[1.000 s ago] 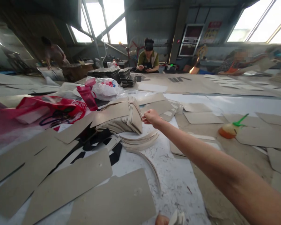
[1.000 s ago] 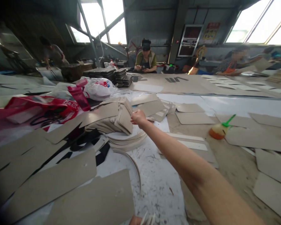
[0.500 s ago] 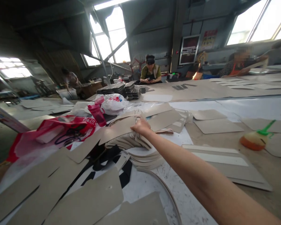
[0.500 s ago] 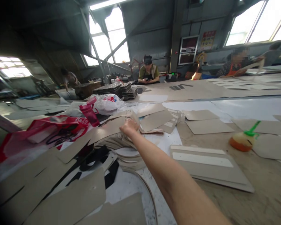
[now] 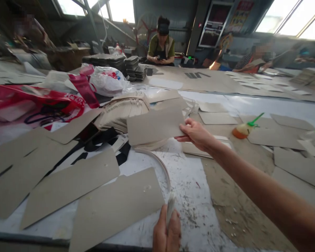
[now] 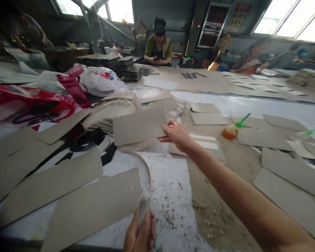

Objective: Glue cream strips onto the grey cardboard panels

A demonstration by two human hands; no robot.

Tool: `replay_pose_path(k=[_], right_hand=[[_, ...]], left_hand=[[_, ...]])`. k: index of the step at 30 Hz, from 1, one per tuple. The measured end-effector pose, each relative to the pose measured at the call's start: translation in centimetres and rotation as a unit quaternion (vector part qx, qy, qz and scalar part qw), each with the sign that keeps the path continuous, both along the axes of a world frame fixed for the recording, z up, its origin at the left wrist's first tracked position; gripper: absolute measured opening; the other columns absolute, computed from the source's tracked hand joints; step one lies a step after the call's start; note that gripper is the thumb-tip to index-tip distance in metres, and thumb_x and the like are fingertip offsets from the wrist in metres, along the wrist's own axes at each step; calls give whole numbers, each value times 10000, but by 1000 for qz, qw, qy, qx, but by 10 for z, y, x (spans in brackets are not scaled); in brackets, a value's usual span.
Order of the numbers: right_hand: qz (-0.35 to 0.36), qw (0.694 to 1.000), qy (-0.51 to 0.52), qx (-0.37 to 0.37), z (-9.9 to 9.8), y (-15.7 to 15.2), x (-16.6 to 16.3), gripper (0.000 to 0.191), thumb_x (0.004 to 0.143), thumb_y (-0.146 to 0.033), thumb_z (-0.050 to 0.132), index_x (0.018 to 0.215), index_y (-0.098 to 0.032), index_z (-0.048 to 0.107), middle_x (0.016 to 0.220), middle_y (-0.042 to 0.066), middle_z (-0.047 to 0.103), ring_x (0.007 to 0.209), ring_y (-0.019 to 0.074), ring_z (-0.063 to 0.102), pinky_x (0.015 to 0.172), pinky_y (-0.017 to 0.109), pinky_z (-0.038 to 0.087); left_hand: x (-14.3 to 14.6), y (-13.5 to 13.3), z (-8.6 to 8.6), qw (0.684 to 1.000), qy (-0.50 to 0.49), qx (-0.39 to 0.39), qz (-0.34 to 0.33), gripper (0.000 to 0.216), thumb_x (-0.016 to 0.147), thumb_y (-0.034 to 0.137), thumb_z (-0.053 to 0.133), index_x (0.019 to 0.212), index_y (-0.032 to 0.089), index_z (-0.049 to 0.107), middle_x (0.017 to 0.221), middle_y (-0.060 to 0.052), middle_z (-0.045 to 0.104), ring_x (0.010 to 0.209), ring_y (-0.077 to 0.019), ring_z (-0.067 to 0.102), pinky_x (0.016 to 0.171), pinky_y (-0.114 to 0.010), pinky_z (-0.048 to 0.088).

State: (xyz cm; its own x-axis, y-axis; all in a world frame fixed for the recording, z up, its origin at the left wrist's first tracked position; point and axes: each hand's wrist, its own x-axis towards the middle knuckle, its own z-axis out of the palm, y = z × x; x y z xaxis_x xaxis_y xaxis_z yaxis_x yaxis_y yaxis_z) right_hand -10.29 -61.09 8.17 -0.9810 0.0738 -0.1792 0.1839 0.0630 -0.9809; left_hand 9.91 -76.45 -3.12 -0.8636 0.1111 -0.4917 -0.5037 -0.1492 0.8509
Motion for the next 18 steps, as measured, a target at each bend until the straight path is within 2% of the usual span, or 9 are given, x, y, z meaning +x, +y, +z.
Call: replay_pose_path(k=[3,5,9,12,14,15,17,18], right_hand=[[-95,993,-60,-33,-18,49,72,148,826,-190,584,872,-193,444,749,-21,581,575,123,669,466,169,560],[-145,984,-82,-67,-34,72,118,216,785,-203,641,881,-201,447,781,-33,570,571,110,667,468,150,557],[-217,964,-130,-83,-62,98,199,405,657,-272,771,873,-217,433,805,-48,549,579,108,658,506,172,572],[-238,955,-166,-55,-76,115,241,474,621,-335,789,904,-233,423,807,-44,551,568,114,647,481,182,552],[-224,957,-186,2,-81,132,258,444,672,-404,733,944,-231,428,810,-22,561,574,134,642,489,221,546],[-209,957,-194,54,-81,141,263,420,703,-443,688,962,-222,440,801,-3,570,576,154,637,490,252,541],[-200,942,-169,210,-78,159,268,421,723,-496,627,983,-198,481,816,51,597,627,207,632,516,317,528],[-208,922,-132,299,-74,164,268,438,713,-510,617,987,-187,506,853,83,608,683,236,628,547,343,521]], left_hand=[[-4,0,6,999,6,41,-11,533,714,706,495,815,184,522,530,61,404,426,-42,319,402,-183,217],[-6,-2,11,998,16,54,-15,509,712,668,544,843,177,527,547,55,447,423,-46,364,386,-179,233],[-7,-4,22,994,-27,106,10,416,749,550,597,888,162,543,582,47,511,428,-60,427,367,-181,312],[-5,-2,31,984,-69,165,9,365,753,479,630,889,147,562,591,43,532,399,-42,393,337,-168,287],[-2,1,35,980,-76,186,1,337,754,441,646,884,137,579,611,30,555,396,-33,386,332,-159,275],[-1,2,36,978,-80,191,-3,328,754,426,651,884,132,587,623,22,567,401,-31,397,335,-156,277],[2,4,37,977,-90,192,-10,319,749,404,666,886,123,605,647,6,587,425,-34,443,353,-149,298],[3,6,37,977,-97,188,-14,317,741,394,678,882,117,614,659,-4,598,443,-39,472,364,-147,314]])
